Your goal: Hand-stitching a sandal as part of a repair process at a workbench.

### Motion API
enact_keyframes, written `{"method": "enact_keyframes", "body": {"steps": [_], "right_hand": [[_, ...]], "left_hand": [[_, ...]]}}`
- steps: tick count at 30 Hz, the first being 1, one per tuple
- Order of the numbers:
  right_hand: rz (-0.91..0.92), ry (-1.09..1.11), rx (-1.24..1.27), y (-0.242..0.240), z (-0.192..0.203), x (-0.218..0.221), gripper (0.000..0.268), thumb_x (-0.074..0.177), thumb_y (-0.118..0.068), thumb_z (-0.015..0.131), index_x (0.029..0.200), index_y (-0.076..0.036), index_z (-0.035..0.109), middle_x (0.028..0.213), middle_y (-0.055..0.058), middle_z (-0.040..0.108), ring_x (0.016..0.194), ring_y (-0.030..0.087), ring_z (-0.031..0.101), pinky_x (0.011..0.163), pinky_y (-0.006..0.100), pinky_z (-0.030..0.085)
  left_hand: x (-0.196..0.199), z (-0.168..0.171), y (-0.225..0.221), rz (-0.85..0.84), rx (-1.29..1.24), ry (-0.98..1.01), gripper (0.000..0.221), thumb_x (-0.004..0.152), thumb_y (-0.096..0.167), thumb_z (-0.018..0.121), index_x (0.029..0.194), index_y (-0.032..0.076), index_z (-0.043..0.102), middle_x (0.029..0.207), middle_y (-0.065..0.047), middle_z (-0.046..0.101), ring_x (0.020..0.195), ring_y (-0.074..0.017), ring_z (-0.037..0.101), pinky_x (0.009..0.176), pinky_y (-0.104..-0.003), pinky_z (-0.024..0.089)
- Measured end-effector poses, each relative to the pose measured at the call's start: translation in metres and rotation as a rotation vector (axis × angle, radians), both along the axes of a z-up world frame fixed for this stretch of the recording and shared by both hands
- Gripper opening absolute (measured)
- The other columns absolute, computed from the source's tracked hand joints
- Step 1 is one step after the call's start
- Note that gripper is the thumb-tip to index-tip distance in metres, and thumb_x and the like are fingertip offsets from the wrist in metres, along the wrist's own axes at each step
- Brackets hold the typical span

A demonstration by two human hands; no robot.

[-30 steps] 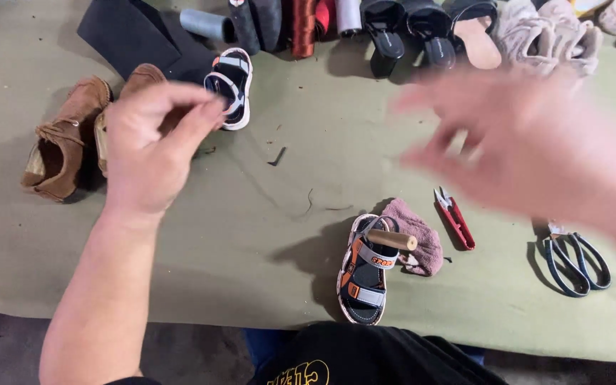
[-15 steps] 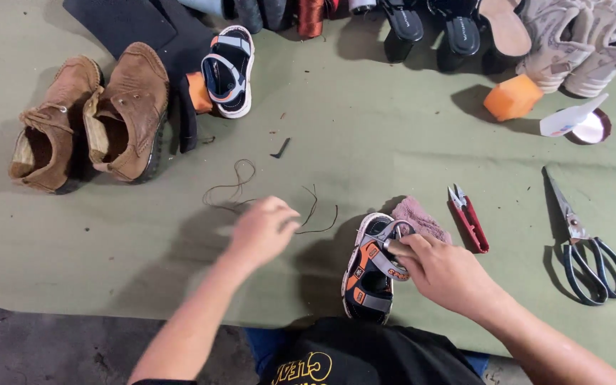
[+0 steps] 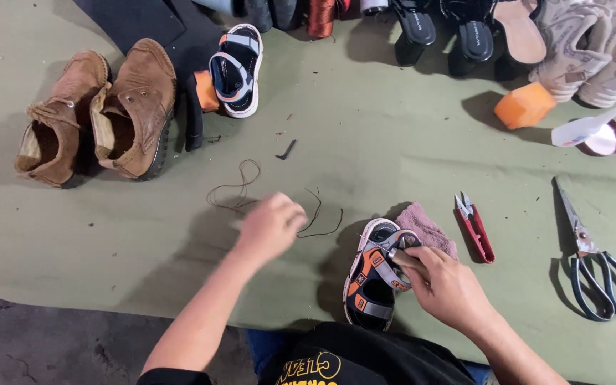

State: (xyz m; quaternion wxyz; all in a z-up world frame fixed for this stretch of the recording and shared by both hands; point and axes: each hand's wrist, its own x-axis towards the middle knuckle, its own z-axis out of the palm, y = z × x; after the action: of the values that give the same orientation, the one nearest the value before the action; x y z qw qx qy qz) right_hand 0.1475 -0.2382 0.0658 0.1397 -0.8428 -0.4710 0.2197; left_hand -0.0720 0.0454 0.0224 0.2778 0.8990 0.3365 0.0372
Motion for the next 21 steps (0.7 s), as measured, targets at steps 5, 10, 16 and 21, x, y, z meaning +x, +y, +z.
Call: {"method": "enact_keyframes", "body": {"steps": [5, 10, 16, 21], "right_hand": [[-0.002, -0.009, 0.002, -0.001, 0.001, -0.001, 0.036, 0.094, -0.037, 0.059, 0.125, -0.019, 0.064, 0.123, -0.002, 0.074, 0.097, 0.03, 0.072, 0.075, 0.047, 0.059], [-0.025, 0.0, -0.013, 0.001, 0.005, -0.004, 0.035, 0.094, -0.037, 0.058, 0.125, -0.021, 0.065, 0.123, -0.006, 0.074, 0.098, 0.028, 0.073, 0.075, 0.046, 0.06], [-0.012, -0.03, 0.026, -0.003, -0.003, -0.003, 0.037, 0.094, -0.037, 0.059, 0.126, -0.02, 0.064, 0.122, -0.003, 0.074, 0.096, 0.029, 0.072, 0.074, 0.047, 0.06], [-0.017, -0.014, 0.011, -0.001, 0.004, -0.005, 0.036, 0.095, -0.036, 0.058, 0.126, -0.019, 0.064, 0.122, -0.004, 0.074, 0.096, 0.028, 0.073, 0.073, 0.046, 0.06]], "left_hand": [[-0.027, 0.011, 0.065, 0.291, 0.132, -0.031, 0.029, 0.095, 0.042, 0.065, 0.111, 0.022, 0.077, 0.11, 0.0, 0.063, 0.104, -0.024, 0.062, 0.075, -0.044, 0.053], [-0.038, -0.001, 0.082, 0.372, 0.066, 0.093, 0.035, 0.091, 0.048, 0.07, 0.115, 0.023, 0.076, 0.114, 0.0, 0.059, 0.114, -0.0225, 0.056, 0.079, -0.041, 0.055], [-0.029, 0.01, 0.097, 0.288, 0.116, 0.141, 0.021, 0.098, 0.026, 0.063, 0.085, 0.014, 0.073, 0.103, -0.004, 0.061, 0.107, -0.0279, 0.058, 0.065, -0.044, 0.056], [-0.028, 0.114, 0.13, 0.488, 0.004, -0.61, 0.006, 0.093, 0.014, 0.071, 0.088, 0.017, 0.07, 0.091, 0.002, 0.067, 0.088, -0.0121, 0.062, 0.086, -0.031, 0.049]]}}
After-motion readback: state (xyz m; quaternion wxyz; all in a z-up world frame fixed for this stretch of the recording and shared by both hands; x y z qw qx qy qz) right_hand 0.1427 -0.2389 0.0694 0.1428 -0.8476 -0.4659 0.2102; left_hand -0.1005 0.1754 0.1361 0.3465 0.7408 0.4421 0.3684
